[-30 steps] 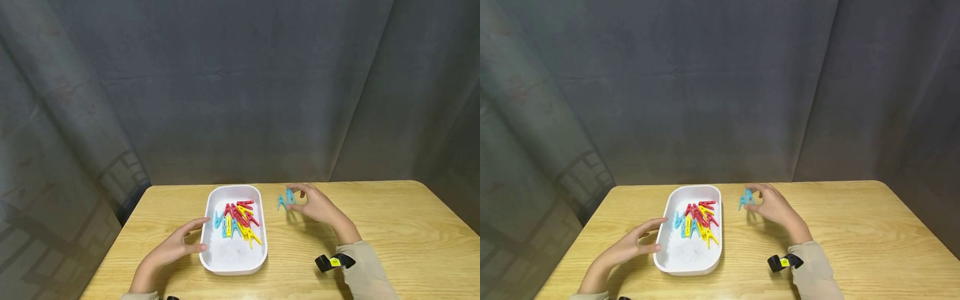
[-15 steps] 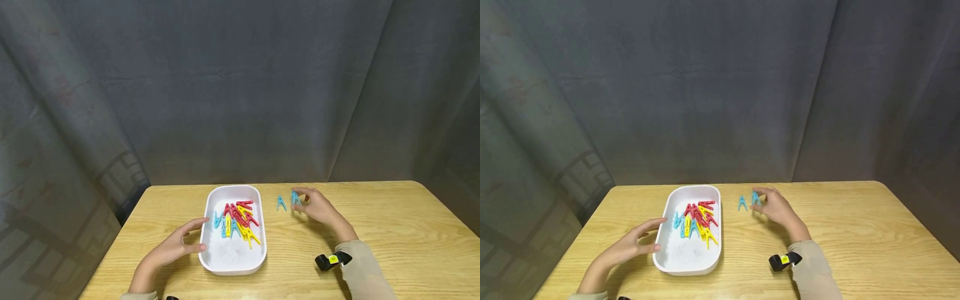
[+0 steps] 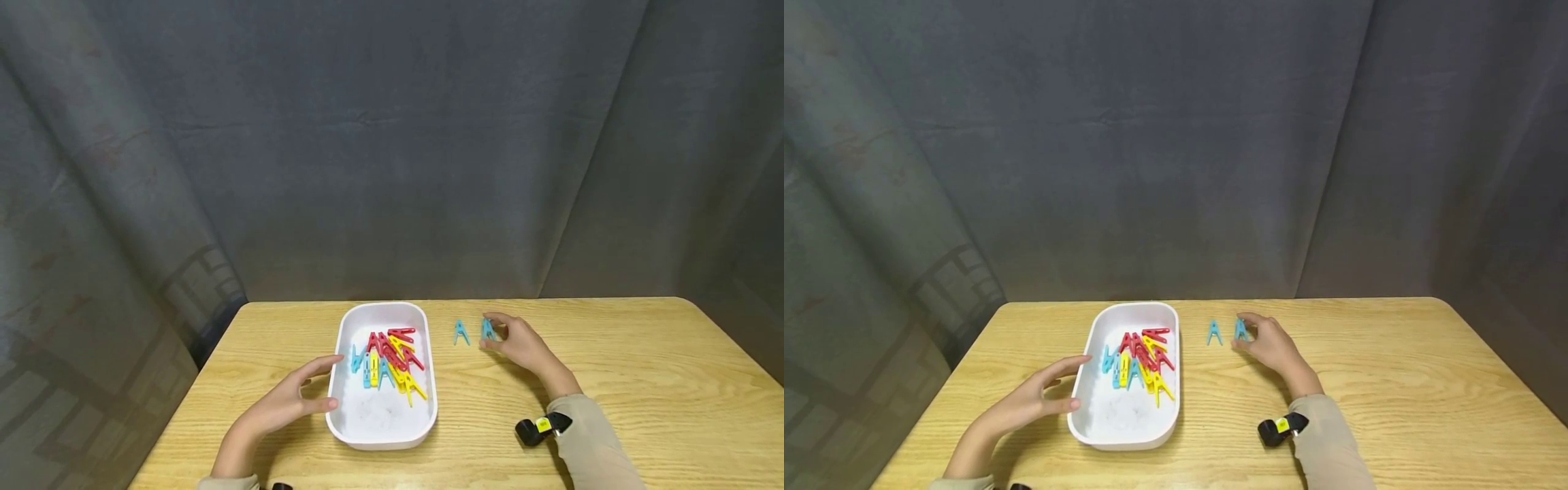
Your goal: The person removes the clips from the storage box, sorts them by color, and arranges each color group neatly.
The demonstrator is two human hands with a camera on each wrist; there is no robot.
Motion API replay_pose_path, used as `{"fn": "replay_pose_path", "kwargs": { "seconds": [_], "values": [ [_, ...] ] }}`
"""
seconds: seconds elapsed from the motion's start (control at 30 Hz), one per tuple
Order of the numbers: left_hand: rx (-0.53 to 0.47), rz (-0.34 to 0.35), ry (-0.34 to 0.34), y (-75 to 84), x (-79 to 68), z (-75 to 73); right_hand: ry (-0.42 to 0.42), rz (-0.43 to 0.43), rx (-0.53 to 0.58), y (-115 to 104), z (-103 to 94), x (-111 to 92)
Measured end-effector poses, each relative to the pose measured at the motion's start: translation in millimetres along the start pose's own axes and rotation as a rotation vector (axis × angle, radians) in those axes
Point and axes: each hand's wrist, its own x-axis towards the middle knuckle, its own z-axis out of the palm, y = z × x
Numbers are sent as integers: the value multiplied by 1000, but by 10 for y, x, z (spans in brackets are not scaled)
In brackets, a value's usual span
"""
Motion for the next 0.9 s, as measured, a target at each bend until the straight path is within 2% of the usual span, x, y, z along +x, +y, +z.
{"fn": "replay_pose_path", "kwargs": {
  "seconds": [0.4, 0.57, 0.9],
  "values": [
    [10, -5, 0, 19, 7, 3, -13, -36, -15, 15, 20, -11],
    [11, 2, 4, 21, 6, 4, -12, -21, -31, -8, 14, -14],
    [16, 5, 6, 26, 7, 14, 20, -63, -41, -1, 4, -18]
  ]
}}
